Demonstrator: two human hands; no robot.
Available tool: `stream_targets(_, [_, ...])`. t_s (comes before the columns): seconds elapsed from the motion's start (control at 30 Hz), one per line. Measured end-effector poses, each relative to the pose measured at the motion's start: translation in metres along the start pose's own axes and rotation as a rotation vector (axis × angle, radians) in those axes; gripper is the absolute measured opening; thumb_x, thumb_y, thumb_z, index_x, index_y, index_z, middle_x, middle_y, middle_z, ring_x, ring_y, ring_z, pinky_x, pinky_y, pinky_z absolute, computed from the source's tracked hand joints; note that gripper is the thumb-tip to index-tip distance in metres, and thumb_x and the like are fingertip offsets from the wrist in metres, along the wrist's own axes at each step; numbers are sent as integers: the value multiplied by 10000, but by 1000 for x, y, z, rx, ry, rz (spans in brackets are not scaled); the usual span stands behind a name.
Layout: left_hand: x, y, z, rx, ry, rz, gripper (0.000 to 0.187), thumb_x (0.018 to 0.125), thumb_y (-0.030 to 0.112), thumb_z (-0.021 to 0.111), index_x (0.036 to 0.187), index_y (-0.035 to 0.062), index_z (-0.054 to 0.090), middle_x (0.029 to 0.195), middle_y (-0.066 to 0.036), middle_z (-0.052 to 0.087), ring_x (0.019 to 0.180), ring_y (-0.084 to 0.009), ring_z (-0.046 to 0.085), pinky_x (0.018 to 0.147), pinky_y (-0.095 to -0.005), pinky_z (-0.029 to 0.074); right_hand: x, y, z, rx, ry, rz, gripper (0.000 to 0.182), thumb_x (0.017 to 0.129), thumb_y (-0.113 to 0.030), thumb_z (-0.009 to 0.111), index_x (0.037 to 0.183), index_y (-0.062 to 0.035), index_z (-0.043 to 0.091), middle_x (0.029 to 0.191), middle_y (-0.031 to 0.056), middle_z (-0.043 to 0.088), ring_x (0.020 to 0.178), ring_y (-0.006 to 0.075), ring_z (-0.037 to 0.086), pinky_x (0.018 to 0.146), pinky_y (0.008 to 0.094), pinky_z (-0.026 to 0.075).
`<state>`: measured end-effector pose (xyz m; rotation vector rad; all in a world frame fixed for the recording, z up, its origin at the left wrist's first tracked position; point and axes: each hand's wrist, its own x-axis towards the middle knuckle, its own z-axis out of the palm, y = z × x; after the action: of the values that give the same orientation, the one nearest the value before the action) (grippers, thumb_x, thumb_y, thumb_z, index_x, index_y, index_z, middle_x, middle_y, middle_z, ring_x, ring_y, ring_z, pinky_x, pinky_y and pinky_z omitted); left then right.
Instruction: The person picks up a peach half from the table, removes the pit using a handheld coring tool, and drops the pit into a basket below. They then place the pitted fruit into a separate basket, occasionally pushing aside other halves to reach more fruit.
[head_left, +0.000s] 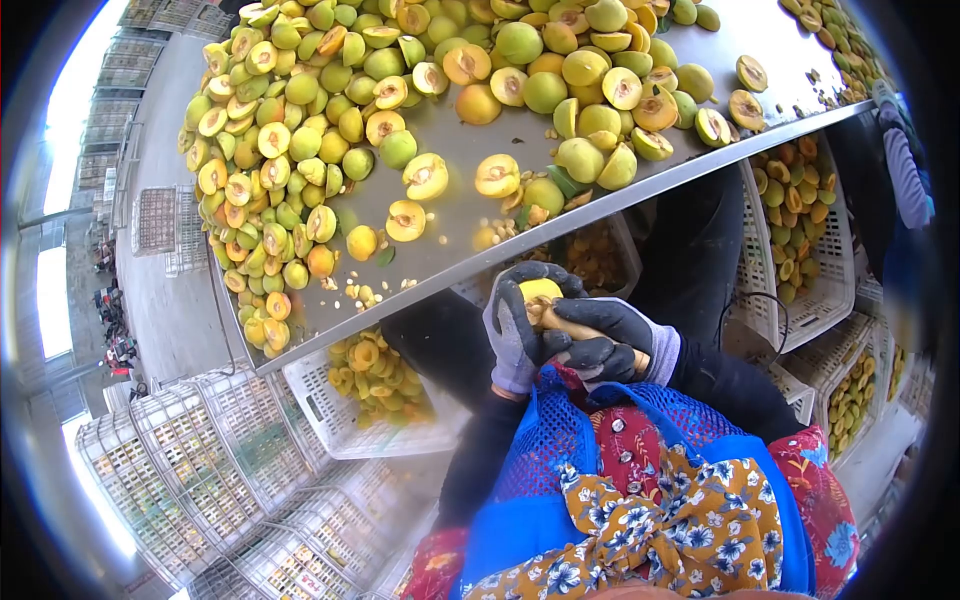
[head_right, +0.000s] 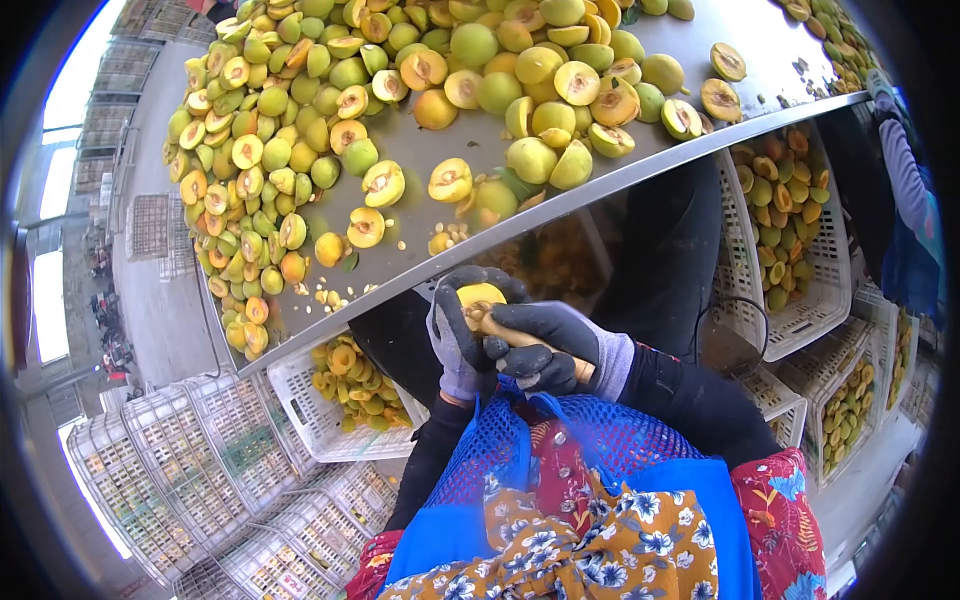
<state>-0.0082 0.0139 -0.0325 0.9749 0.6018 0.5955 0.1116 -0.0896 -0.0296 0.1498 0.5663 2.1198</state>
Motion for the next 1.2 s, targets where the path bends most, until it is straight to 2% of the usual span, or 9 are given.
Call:
stream_targets(0.1, [1,5,1,69,-38,-12,467,1058,428,402,1163,-5,542,1040,-179,652,897,-272,677,817,-415,580,-2,1,-4,92,-50,3,371,1018,-396,510,978,-30,555,591,28,477,381,75,424,314,198,333])
stream_targets(0.27, [4,-23,-11,-423,224,-173,432,1057,408,417,1200,16,531,1050,-136,647,909,-263,669,797,-408,581,-11,24,39,-464,153,-330,378,1020,-397,502,963,-29,568,554,17,488,372,89,436,328,214,334])
stream_targets(0.37, [-5,6,-18,646,147,312,306,1044,247,492,1232,6,514,1077,-132,634,935,-248,660,829,-374,575,-20,8,38,-384,124,-351,380,1023,-396,489,972,-27,565,548,13,483,367,80,428,357,213,342])
stream_targets(0.43, [-17,29,-33,313,267,80,268,1019,187,534,1202,-9,532,1045,-115,629,943,-229,645,839,-355,547,-28,2,37,-601,282,-391,376,1002,-381,538,1074,-14,570,589,-2,489,422,61,448,390,189,352])
stream_targets(0.63, [-17,92,-118,1812,791,370,359,989,216,567,1233,-46,547,1178,-226,575,1118,-383,558,951,-457,455,-19,4,23,-841,560,-455,358,1007,-311,556,1258,-57,537,633,-28,473,511,46,448,474,190,372])
stream_targets(0.77, [69,97,-102,1678,610,243,494,929,274,642,1275,-58,525,1284,-283,510,1185,-448,497,991,-496,410,-9,6,28,-889,613,-445,310,1003,-316,573,1214,-88,566,645,-30,494,517,42,462,487,189,387])
stream_targets(1.0, [119,69,-119,1095,234,151,377,859,182,726,1143,9,549,923,-87,657,818,-206,655,649,-284,527,-26,5,18,-1375,694,-430,422,999,-429,541,937,-20,626,698,20,576,589,102,568,520,285,462])
stream_targets(1.1, [67,98,-49,454,237,-160,378,917,200,675,1235,42,542,945,-15,617,843,-71,623,565,-173,474,-14,10,19,-1974,752,-772,321,974,-330,581,1024,-15,547,722,174,621,649,324,639,586,439,492])
stream_targets(1.2, [43,77,-54,257,80,-273,394,1016,352,514,1250,38,559,1009,-72,652,882,-139,647,680,-217,530,0,19,46,-2302,725,-900,277,950,-235,601,1056,-6,489,669,203,609,630,404,629,556,488,481])
